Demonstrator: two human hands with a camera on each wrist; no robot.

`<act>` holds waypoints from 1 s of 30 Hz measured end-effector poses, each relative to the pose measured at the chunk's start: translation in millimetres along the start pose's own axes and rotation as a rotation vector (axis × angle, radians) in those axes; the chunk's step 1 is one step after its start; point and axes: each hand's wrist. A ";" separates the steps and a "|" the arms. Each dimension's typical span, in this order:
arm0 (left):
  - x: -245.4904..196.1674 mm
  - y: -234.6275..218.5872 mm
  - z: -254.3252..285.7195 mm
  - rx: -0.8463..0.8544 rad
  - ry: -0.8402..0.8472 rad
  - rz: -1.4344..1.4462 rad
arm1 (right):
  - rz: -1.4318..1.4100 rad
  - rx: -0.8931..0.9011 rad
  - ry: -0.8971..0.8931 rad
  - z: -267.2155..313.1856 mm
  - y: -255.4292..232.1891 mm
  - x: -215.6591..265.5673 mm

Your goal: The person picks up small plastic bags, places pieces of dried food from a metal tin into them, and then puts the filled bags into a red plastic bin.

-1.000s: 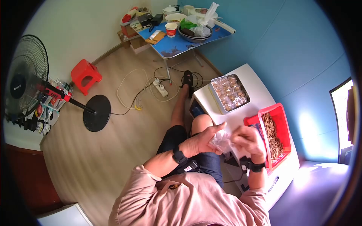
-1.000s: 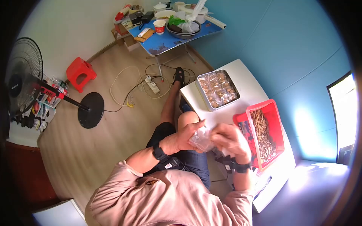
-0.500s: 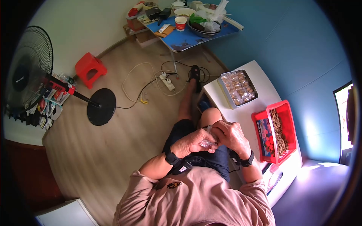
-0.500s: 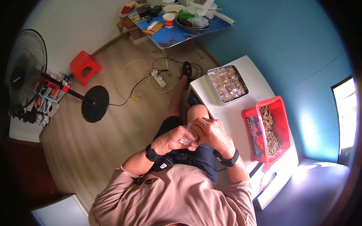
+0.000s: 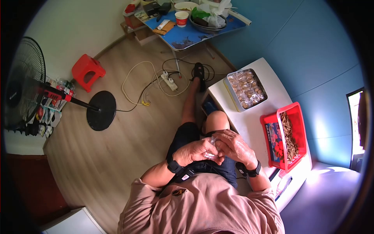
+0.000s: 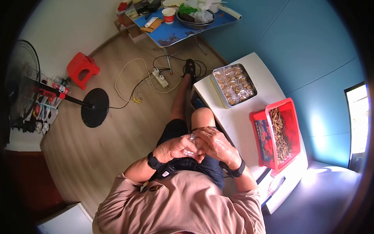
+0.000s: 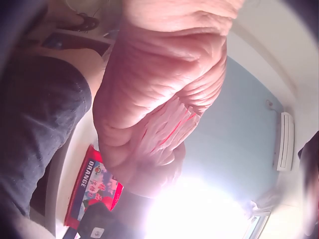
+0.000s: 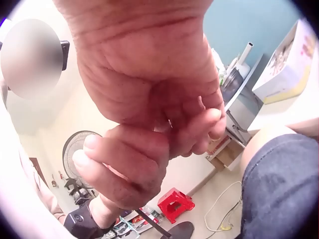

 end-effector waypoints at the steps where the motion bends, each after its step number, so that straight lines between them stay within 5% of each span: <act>1: 1.1 -2.8 0.0 0.011 0.012 0.014 | -0.009 -0.002 -0.002 -0.3 1.3 -2.3; 11: -6.1 -22.3 -10.4 -0.010 0.026 0.080 | -0.076 -0.030 0.079 -7.5 -7.5 -22.9; 13: -8.7 -29.1 -10.3 -0.102 -0.055 0.063 | -0.130 0.064 0.208 -10.2 -10.9 -24.0; 20: -24.8 -32.2 -14.8 -0.170 -0.170 0.003 | -0.161 0.079 0.255 -27.6 -38.0 -43.2; 23: -30.9 -40.7 -15.9 -0.165 -0.151 0.015 | -0.118 -0.287 0.365 -43.5 -60.3 -83.2; 26: -31.4 -55.1 -14.7 -0.184 -0.004 0.017 | -0.030 -0.469 0.610 -65.7 -93.7 -114.9; 30: -40.4 -63.6 -8.6 -0.163 0.057 -0.027 | 0.095 -0.460 0.702 -73.5 -96.6 -165.7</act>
Point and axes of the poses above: each hand's wrist, its own z-axis away from the middle knuckle, its own y-axis out of the palm, x = y × z, and after that the axes turned 11 degrees about x, right-handed
